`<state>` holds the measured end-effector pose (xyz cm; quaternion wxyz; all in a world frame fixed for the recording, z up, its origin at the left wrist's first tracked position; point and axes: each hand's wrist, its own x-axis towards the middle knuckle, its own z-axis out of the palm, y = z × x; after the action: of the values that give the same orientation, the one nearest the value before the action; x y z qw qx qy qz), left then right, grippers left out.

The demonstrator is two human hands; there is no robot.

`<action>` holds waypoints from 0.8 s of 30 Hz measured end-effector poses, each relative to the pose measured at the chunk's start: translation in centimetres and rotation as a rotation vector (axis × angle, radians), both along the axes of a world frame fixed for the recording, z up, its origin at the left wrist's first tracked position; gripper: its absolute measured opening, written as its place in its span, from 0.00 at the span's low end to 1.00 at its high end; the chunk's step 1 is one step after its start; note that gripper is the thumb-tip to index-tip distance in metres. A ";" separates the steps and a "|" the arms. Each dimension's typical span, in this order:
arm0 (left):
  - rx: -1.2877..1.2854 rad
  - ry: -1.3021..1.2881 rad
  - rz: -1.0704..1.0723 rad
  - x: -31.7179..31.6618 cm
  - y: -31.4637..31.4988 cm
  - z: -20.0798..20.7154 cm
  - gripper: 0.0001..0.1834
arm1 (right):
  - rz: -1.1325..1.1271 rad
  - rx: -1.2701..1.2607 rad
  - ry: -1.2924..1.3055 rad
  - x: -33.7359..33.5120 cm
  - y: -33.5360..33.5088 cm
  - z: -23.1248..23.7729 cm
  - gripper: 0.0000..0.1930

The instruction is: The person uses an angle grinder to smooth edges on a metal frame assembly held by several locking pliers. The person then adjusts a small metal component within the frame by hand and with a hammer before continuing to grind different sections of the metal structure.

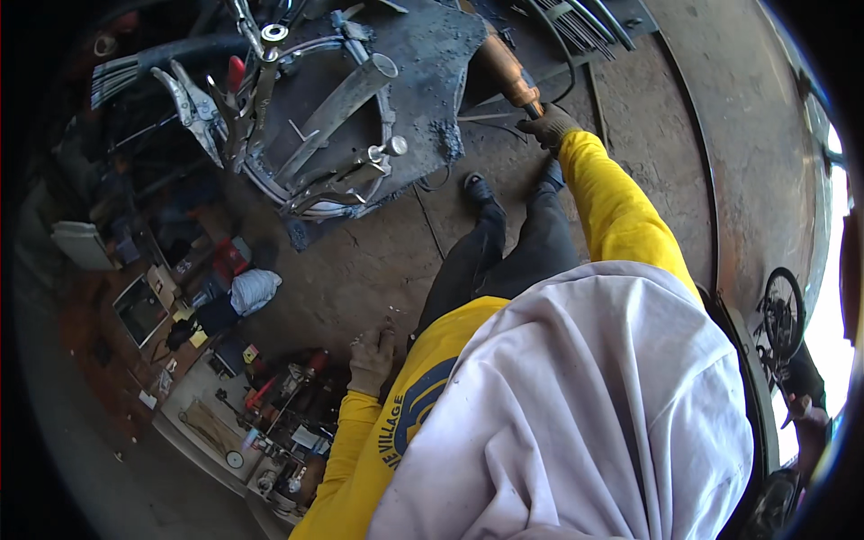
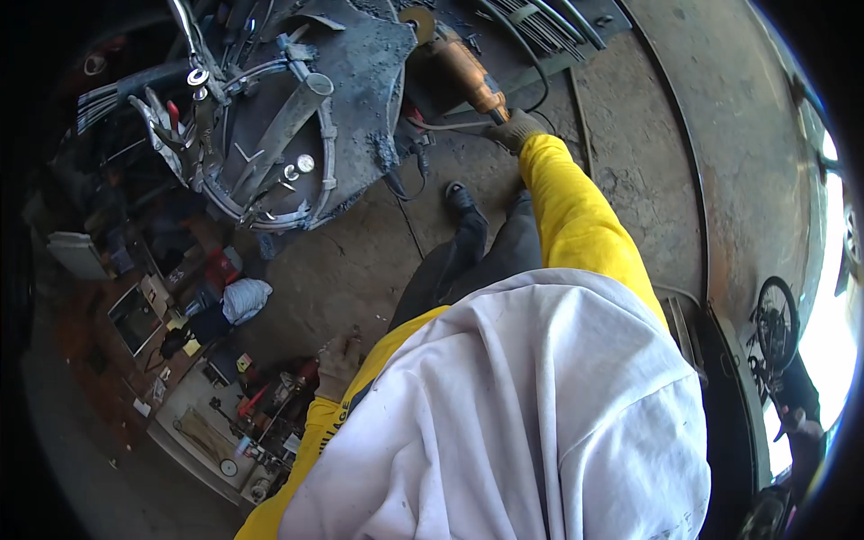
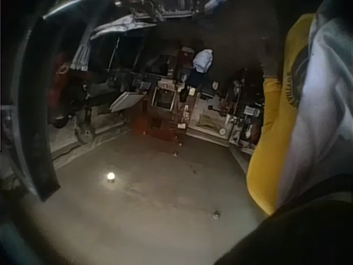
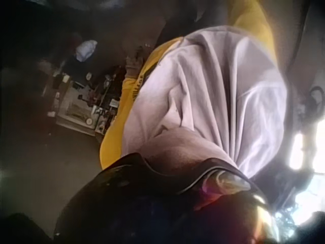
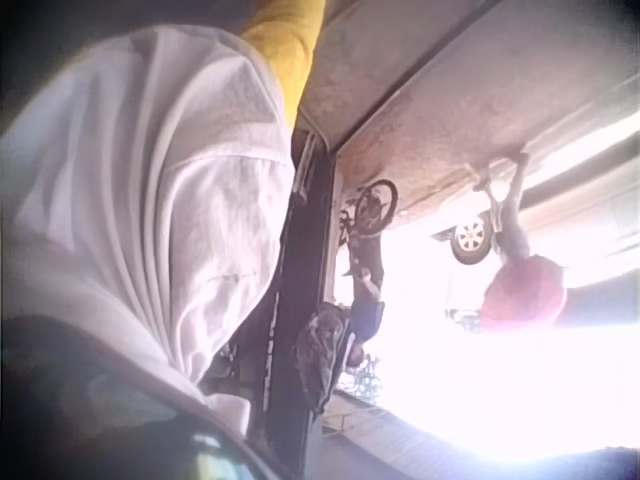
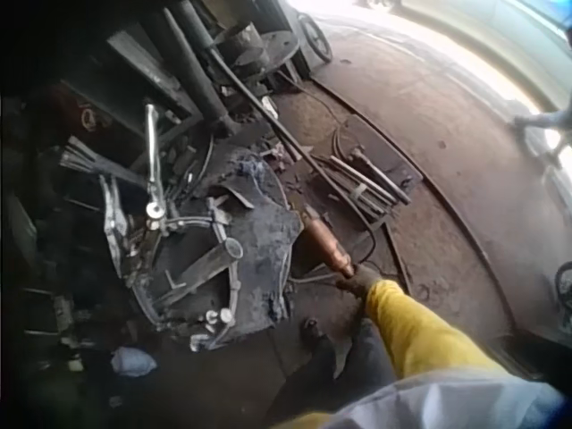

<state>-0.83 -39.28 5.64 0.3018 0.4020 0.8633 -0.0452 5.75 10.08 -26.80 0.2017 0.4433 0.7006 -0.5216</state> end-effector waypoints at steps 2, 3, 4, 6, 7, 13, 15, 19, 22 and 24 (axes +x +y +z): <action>-0.015 0.015 -0.002 0.8 -0.5 -0.9 0.10 | -0.072 -0.324 -0.098 -0.4 0.3 3.4 0.33; -0.027 0.011 -0.035 0.9 -0.5 -1.4 0.10 | -0.059 -0.320 -0.094 -0.8 0.3 3.1 0.33; -0.025 0.005 -0.031 0.6 0.1 -2.0 0.10 | -0.056 -0.197 -0.080 -0.2 0.1 2.4 0.30; 0.133 0.053 -0.235 -0.4 2.5 -3.2 0.09 | -0.045 0.062 -0.015 2.1 -1.1 1.1 0.26; 0.144 0.039 -0.224 -0.5 4.0 -3.4 0.09 | -0.034 0.072 -0.031 3.8 -1.6 2.0 0.26; 0.405 -0.214 0.087 -1.0 12.5 -5.7 0.10 | -0.193 -0.003 -0.118 15.4 -8.4 14.5 0.26; 0.403 -0.426 0.102 -1.0 16.6 -6.4 0.13 | -0.181 0.219 -0.117 20.3 -10.9 15.4 0.27; 0.442 -0.782 -0.166 1.8 24.1 -7.7 0.23 | -0.373 0.438 -0.149 22.8 -13.9 23.9 0.26; 0.439 -0.893 -0.390 4.5 29.9 -2.4 0.33 | -0.508 0.725 0.007 23.7 -16.2 27.1 0.23; 0.556 -0.984 -0.405 7.6 30.9 -0.8 0.37 | -0.546 0.873 -0.025 23.8 -17.9 28.7 0.23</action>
<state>6.73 -8.34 4.88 0.5348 0.5962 0.5078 0.3172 29.59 -7.78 1.88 -0.1371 0.6591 0.7094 -0.2086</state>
